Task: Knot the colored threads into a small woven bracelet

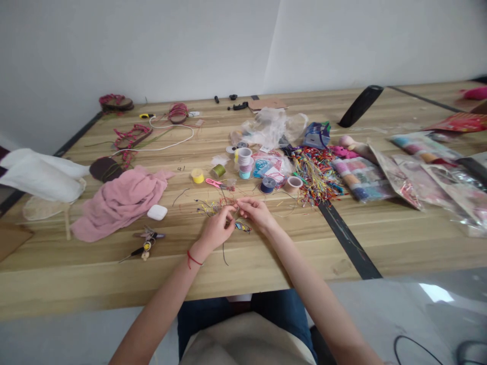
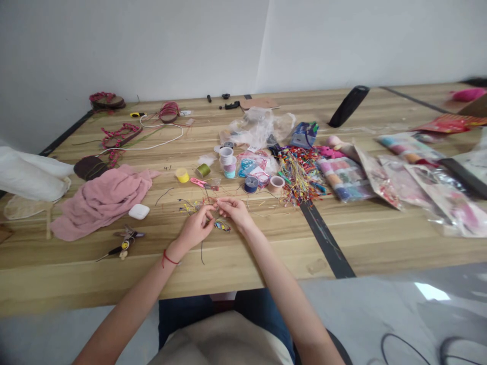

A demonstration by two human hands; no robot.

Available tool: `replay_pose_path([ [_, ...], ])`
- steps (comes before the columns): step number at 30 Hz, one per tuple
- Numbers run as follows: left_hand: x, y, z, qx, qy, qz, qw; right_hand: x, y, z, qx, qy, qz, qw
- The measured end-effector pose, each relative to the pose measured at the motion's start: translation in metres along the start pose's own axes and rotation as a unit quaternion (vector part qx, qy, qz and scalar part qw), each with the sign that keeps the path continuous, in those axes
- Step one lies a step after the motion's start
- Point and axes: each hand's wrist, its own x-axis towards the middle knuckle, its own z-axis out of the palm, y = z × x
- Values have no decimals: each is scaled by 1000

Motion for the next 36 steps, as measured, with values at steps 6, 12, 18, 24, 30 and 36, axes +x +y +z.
replay_pose_path([
  [6, 2, 4, -3, -20, 64, 17, 998, -3, 0, 3, 6, -23, -8, 1000],
  [12, 4, 4, -8, -40, 119, 5, 992, -5, -1, 7, -1, -43, -11, 999],
  [18, 4, 2, -6, -32, 111, 12, 993, -7, -3, 9, -7, -52, 1, 999],
  [24, 4, -1, -3, -27, 130, 18, 991, -7, -1, 9, 5, -70, -11, 998],
  [30, 3, -2, -3, -23, 130, 29, 991, -8, -2, 14, 28, -71, -6, 997],
  [36, 2, -3, -2, -56, 97, 21, 994, -9, -4, 19, 41, -74, 0, 996],
])
